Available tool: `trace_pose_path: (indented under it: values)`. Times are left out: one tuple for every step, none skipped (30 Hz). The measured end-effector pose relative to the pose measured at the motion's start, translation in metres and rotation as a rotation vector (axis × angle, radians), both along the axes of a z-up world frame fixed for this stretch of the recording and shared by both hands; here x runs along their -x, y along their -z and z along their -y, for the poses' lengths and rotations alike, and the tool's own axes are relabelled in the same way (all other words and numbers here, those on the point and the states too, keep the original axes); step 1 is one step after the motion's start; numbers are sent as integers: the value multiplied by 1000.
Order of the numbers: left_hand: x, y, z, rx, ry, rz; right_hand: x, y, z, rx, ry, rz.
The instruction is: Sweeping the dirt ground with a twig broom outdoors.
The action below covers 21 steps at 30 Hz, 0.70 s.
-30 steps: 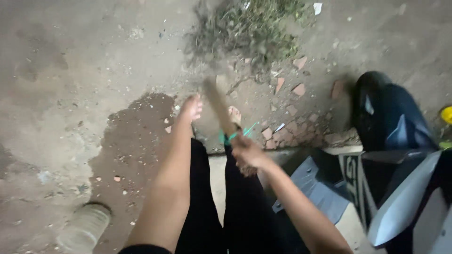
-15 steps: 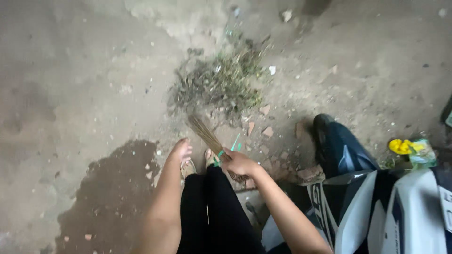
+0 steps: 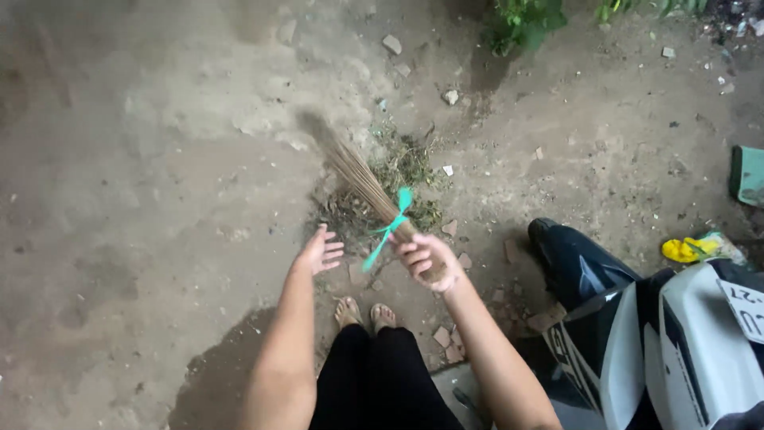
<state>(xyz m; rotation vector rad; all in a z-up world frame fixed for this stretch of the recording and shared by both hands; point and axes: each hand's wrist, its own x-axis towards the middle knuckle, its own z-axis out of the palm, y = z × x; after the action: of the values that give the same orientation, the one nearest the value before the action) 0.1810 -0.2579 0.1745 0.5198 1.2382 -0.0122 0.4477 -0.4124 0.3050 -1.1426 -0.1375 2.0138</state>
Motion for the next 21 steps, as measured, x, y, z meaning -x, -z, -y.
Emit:
trace_pose_path:
  values:
    - [9,-3,-9,-11,10,1,9,4,-5,-11,10,1]
    - [19,-6,-12,-50,-16,-24,19,8,-8,-59,-72,199]
    - [29,-8,-16,-89,-42,-48,28,12,-11,-107,-153,399]
    - [38,1,-18,-94,-32,-51,29,23,-14,-110,-143,396]
    - [47,10,-20,-93,-78,-54,30,33,-17,0,-22,101]
    - [51,19,-28,-95,-118,-53,28,44,-23,103,103,-195]
    - [47,19,-35,-102,-103,-53,26,55,-20,95,118,-197]
    - [43,19,-40,-60,-110,-73,22,66,-16,41,81,54]
    - [37,20,-44,-18,-118,-93,19,77,-11,-10,44,307]
    - [32,20,-45,-23,-105,-97,21,58,-10,-12,58,302]
    - [27,20,-47,-40,-90,-76,22,39,-9,38,116,221]
    - [14,21,-57,-61,-75,-49,16,20,-16,83,174,144]
    - [0,21,-67,-70,-60,-46,3,39,-14,75,190,144]
    - [-13,22,-70,-49,-32,-17,-10,57,-6,102,185,82]
    - [-28,23,-72,-27,-3,11,-24,77,3,128,179,20]
    - [-41,22,-74,-21,17,4,-28,65,4,134,199,12]
    - [-56,22,-76,-44,70,-7,-33,52,5,131,200,206]
    - [-78,22,-84,-71,123,-10,-45,39,1,123,200,407]
    - [-99,23,-88,-71,142,-9,-58,41,4,127,219,405]
    - [-121,23,-92,-59,144,-7,-74,42,6,125,247,408]
    - [-144,23,-96,-46,147,-4,-91,44,7,122,274,410]
